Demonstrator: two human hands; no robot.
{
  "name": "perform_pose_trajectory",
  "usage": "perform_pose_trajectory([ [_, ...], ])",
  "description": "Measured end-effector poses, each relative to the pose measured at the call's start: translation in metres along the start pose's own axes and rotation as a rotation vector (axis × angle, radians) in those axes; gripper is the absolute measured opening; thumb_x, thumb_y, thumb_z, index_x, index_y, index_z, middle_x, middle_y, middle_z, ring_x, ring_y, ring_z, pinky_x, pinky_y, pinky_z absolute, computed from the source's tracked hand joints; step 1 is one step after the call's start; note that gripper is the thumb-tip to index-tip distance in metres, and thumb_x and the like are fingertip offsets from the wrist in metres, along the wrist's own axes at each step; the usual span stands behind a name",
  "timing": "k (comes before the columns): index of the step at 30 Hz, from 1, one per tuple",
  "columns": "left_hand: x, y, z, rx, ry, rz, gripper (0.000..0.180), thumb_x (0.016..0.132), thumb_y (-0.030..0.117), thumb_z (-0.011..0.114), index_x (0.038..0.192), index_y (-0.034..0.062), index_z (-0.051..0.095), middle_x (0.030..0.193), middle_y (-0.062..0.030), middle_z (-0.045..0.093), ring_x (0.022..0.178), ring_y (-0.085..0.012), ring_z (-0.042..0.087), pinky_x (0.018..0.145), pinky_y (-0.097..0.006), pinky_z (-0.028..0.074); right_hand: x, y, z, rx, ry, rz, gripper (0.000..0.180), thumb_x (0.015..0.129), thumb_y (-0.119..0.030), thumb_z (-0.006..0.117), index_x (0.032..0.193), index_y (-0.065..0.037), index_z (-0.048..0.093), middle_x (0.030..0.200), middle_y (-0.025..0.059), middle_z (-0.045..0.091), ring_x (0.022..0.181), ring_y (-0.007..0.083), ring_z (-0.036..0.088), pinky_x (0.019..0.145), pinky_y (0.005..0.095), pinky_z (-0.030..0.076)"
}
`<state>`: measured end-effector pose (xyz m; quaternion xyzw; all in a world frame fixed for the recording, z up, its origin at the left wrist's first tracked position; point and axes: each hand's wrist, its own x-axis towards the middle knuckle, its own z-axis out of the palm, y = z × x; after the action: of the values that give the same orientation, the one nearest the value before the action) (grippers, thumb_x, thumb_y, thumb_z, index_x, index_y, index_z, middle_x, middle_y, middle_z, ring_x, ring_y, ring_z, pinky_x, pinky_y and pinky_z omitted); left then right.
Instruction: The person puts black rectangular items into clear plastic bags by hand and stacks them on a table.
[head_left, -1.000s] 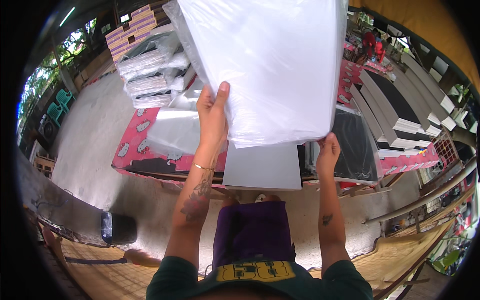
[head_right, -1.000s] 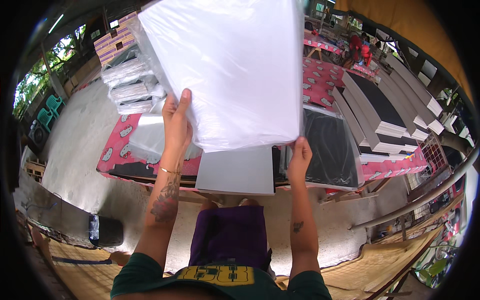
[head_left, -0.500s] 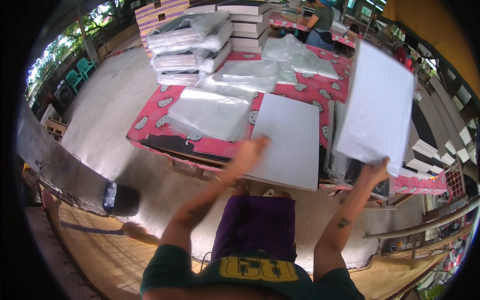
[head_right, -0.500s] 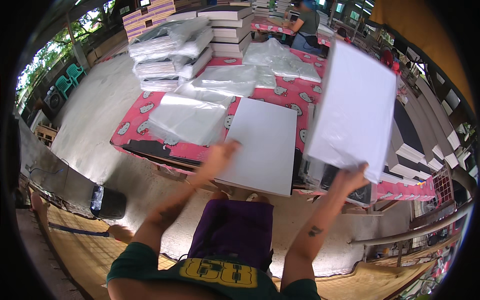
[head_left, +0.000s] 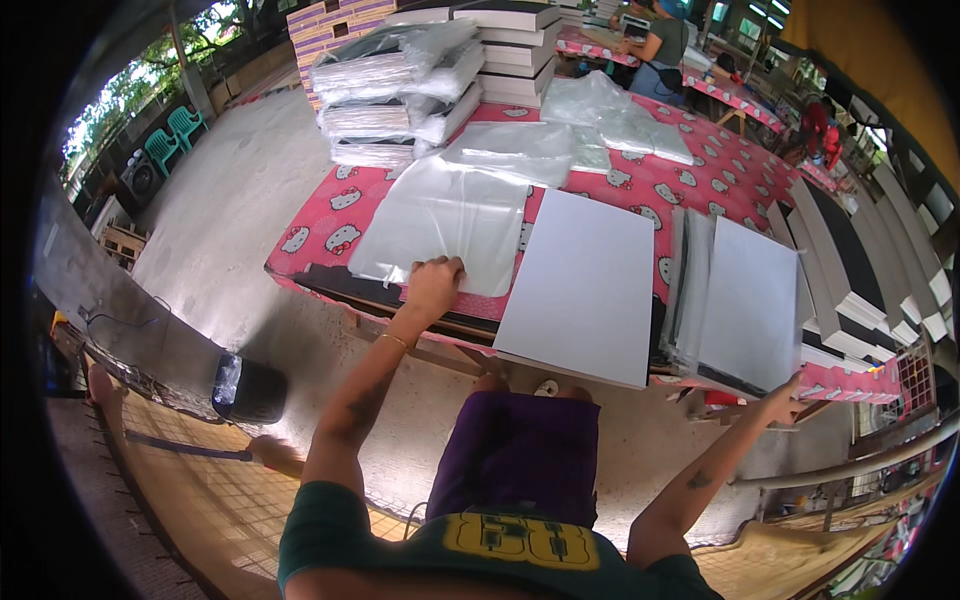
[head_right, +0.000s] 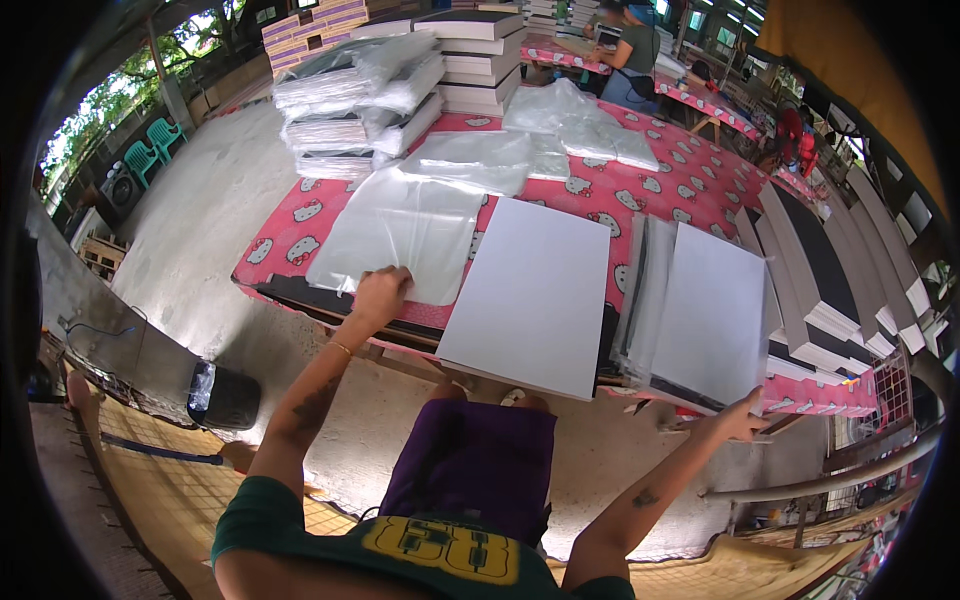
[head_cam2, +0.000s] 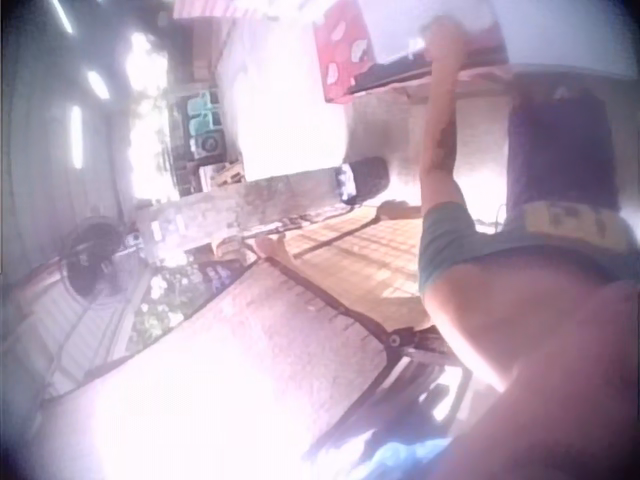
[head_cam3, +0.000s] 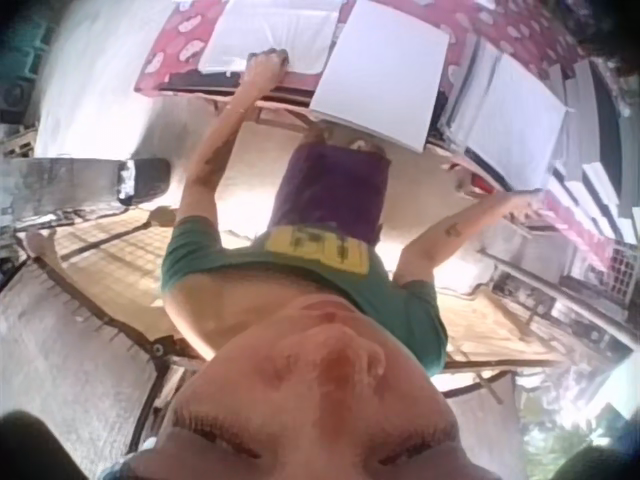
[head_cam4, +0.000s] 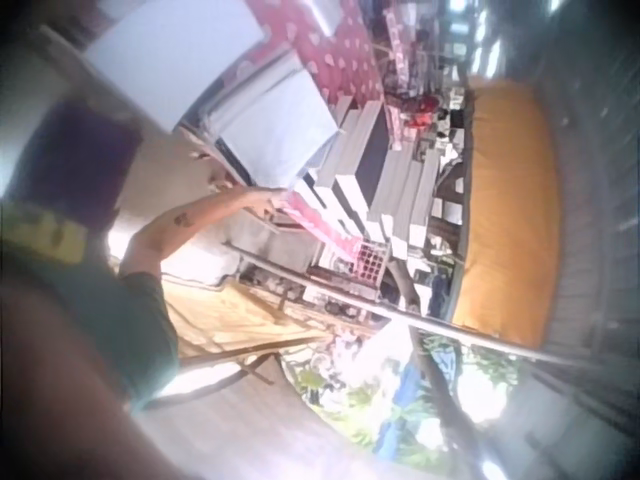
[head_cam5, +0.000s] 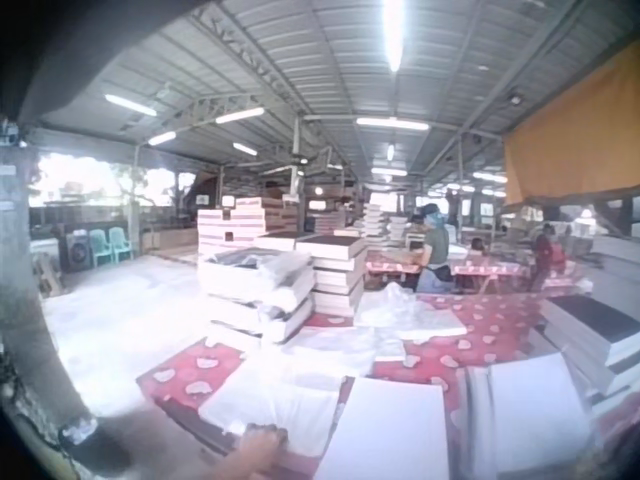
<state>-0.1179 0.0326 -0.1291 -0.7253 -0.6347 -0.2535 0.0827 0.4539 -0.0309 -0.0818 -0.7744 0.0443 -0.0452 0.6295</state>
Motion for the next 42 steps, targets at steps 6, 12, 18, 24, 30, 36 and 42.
perform_pose_trajectory([
  [6,0.021,0.112,-0.077,-1.046,-0.222,-0.314,0.031,0.096,0.033,0.050,0.100,0.0046,0.063,0.080,-0.0112,0.060,0.072,-0.0207,0.057,0.067,-0.034,0.045,-0.181,0.012,-0.053,0.355,-1.730,-0.192,0.052,0.089,-0.038,0.058,0.124,-0.001,0.050,0.120,0.0121,0.055,0.108,0.0230,0.054,0.090,0.0395,0.046],
  [12,-0.019,0.178,-0.078,-0.884,0.162,-0.094,0.024,0.093,0.019,0.058,0.106,-0.0011,0.062,0.087,-0.0109,0.058,0.078,-0.0140,0.055,0.061,-0.026,0.044,-0.291,0.007,-0.054,0.636,-1.814,0.333,0.024,0.092,-0.015,0.059,0.110,0.000,0.060,0.102,0.0062,0.063,0.092,0.0133,0.059,0.082,0.0270,0.047],
  [18,-0.009,0.102,-0.048,-0.758,0.206,-0.260,0.013,0.087,0.013,0.060,0.089,0.0007,0.060,0.073,-0.0163,0.058,0.057,-0.0240,0.055,0.055,-0.033,0.045,-0.232,0.003,-0.066,0.702,-1.497,-0.340,0.040,0.095,-0.018,0.053,0.129,0.002,0.045,0.125,0.0156,0.052,0.114,0.0245,0.052,0.095,0.0371,0.044],
  [24,0.046,-0.009,-0.156,-1.049,1.250,-0.519,0.021,0.094,0.019,0.048,0.090,-0.0007,0.052,0.088,-0.0090,0.053,0.086,-0.0244,0.053,0.075,-0.040,0.045,-0.074,-0.027,-0.064,1.029,-1.074,0.397,0.034,0.090,-0.032,0.063,0.108,-0.004,0.059,0.096,0.0077,0.063,0.084,0.0156,0.061,0.074,0.0284,0.052],
  [30,0.034,-0.036,-0.056,-0.004,-0.266,-0.068,0.035,0.088,0.027,0.059,0.111,0.0009,0.056,0.117,-0.0213,0.055,0.111,-0.0366,0.050,0.091,-0.048,0.041,-0.193,-0.045,-0.060,0.787,-1.099,0.126,0.040,0.091,-0.030,0.062,0.121,-0.004,0.055,0.116,0.0101,0.059,0.100,0.0194,0.058,0.084,0.0315,0.048],
  [36,-0.020,0.164,-0.065,-1.208,-0.256,-0.189,0.021,0.091,0.018,0.063,0.093,-0.0026,0.061,0.074,0.0042,0.052,0.072,-0.0038,0.044,0.062,-0.022,0.039,-0.279,-0.021,-0.060,0.689,-1.779,0.198,0.022,0.090,-0.014,0.063,0.107,0.000,0.061,0.093,0.0046,0.063,0.079,0.0093,0.055,0.074,0.0253,0.047],
  [42,-0.023,0.193,-0.076,-1.214,0.065,-0.136,0.020,0.091,0.015,0.063,0.084,-0.0035,0.059,0.064,-0.0020,0.049,0.064,-0.0053,0.039,0.056,-0.023,0.038,-0.280,-0.034,-0.072,0.774,-1.546,0.064,0.012,0.085,-0.009,0.069,0.091,-0.001,0.063,0.075,0.0010,0.062,0.067,0.0047,0.053,0.063,0.0217,0.042],
])
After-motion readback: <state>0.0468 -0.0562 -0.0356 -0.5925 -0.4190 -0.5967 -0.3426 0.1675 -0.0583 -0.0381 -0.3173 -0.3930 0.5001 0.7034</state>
